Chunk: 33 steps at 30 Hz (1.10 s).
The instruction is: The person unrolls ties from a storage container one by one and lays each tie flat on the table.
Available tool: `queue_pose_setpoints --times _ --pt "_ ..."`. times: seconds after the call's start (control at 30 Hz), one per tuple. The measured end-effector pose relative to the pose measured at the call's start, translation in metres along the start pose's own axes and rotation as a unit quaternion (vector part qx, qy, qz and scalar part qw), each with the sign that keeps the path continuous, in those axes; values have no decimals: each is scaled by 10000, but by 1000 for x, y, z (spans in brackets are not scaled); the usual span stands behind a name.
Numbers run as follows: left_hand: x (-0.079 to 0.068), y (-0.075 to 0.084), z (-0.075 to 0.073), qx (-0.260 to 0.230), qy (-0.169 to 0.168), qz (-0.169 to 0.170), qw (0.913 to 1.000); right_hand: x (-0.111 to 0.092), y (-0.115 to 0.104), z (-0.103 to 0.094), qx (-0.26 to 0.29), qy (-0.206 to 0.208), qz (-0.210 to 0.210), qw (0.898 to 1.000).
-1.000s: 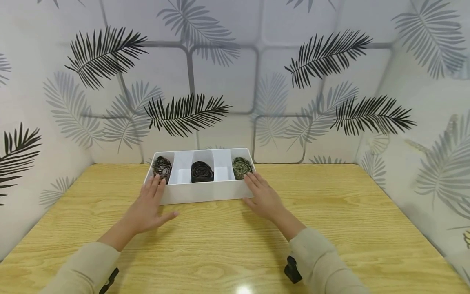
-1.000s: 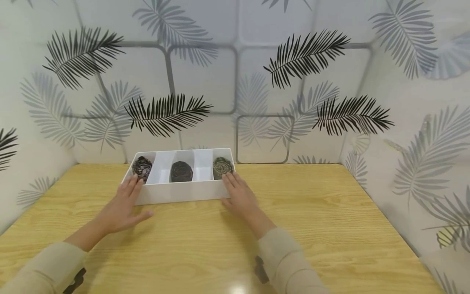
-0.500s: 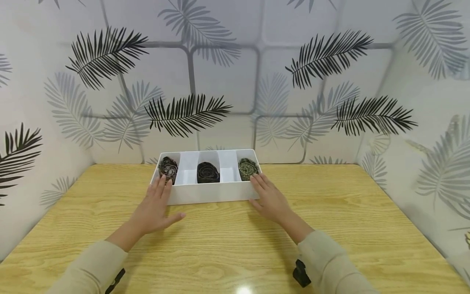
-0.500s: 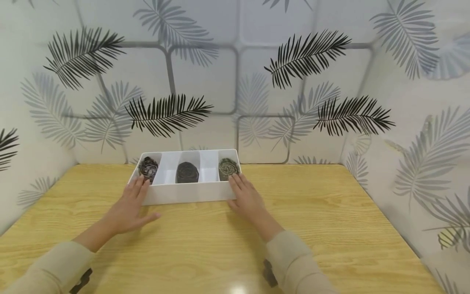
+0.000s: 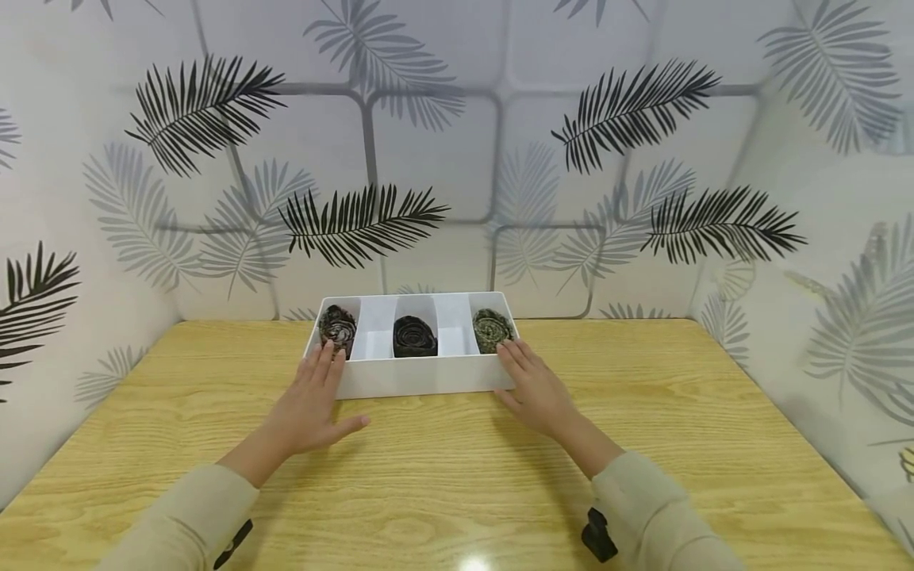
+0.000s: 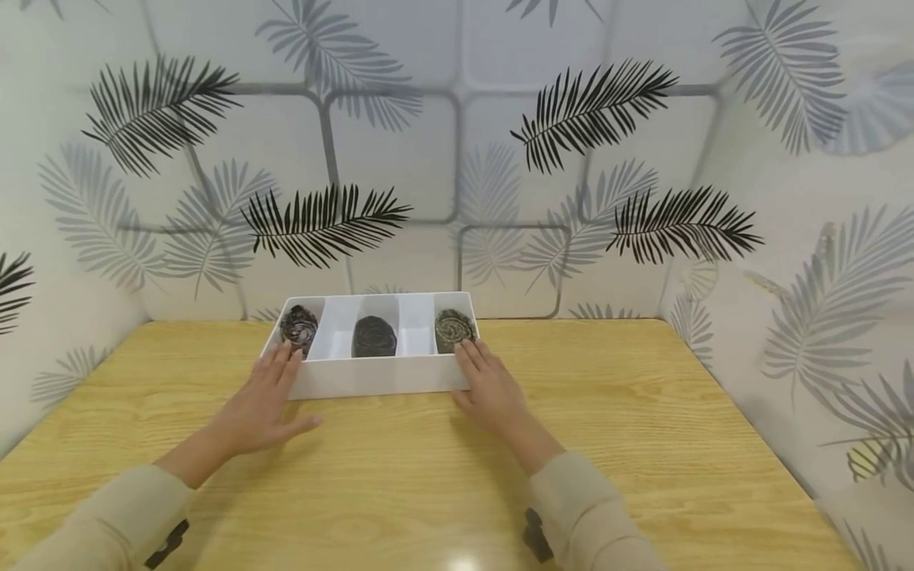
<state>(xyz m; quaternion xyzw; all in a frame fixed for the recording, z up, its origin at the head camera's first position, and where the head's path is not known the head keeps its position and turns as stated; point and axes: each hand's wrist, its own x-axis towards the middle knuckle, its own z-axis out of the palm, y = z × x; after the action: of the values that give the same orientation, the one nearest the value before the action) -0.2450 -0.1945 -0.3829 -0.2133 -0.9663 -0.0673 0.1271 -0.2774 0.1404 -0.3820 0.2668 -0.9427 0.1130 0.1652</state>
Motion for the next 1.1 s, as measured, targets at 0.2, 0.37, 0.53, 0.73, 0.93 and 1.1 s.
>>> queue_pose_setpoints --times 0.2,0.37,0.53,0.73,0.93,1.1 --pt "3 3 2 -48 15 68 10000 -4 3 -2 -48 -7 74 10000" --pt "5 4 2 -23 25 132 9999 -7 5 -3 -143 57 41 9999" --pt "9 6 4 -24 18 166 9999 -10 7 -5 -139 169 13 9998" --pt "11 11 4 -139 -29 177 9997 -14 12 -6 -140 69 91 9998" --pt "14 16 5 -184 11 194 9996 -16 18 -6 -66 44 92 9999" --pt "17 19 7 -171 -37 182 9997 -19 23 -7 -27 67 53 10000"
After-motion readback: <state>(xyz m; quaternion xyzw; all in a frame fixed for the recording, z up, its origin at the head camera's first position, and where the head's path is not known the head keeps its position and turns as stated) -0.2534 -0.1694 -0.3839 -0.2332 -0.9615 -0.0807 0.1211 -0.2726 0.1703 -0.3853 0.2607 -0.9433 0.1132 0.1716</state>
